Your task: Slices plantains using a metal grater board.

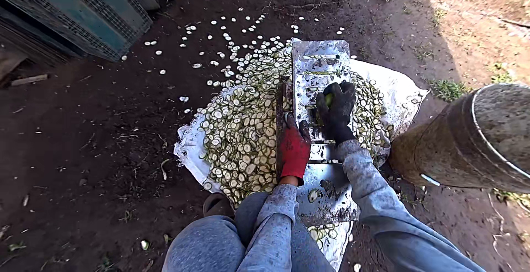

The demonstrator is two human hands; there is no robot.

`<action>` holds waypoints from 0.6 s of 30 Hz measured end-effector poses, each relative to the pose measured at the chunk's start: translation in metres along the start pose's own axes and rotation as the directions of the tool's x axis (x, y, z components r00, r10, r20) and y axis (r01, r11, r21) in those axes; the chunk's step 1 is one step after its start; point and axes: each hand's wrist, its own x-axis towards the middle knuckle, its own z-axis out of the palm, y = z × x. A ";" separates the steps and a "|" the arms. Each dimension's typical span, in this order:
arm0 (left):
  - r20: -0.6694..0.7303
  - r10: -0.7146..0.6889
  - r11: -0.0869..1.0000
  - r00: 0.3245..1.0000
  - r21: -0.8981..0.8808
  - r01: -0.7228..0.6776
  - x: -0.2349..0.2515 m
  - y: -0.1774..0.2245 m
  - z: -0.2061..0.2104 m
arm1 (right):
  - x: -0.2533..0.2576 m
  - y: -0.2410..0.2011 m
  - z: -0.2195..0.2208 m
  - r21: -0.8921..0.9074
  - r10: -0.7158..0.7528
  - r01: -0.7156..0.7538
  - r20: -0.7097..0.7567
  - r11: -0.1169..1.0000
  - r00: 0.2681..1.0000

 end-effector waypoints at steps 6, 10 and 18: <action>-0.013 -0.007 1.000 1.000 0.006 0.008 0.001 0.002 -0.001 | 0.041 0.000 -0.015 0.085 0.021 -0.029 0.100 0.996 0.995; -0.013 0.017 0.999 1.000 -0.030 -0.017 -0.002 -0.003 0.002 | 0.046 0.005 -0.001 0.096 -0.087 0.079 0.082 0.992 0.993; -0.016 0.001 1.000 1.000 -0.014 -0.001 -0.006 0.005 0.002 | -0.145 0.028 -0.049 0.283 -0.083 0.152 -0.239 0.947 0.968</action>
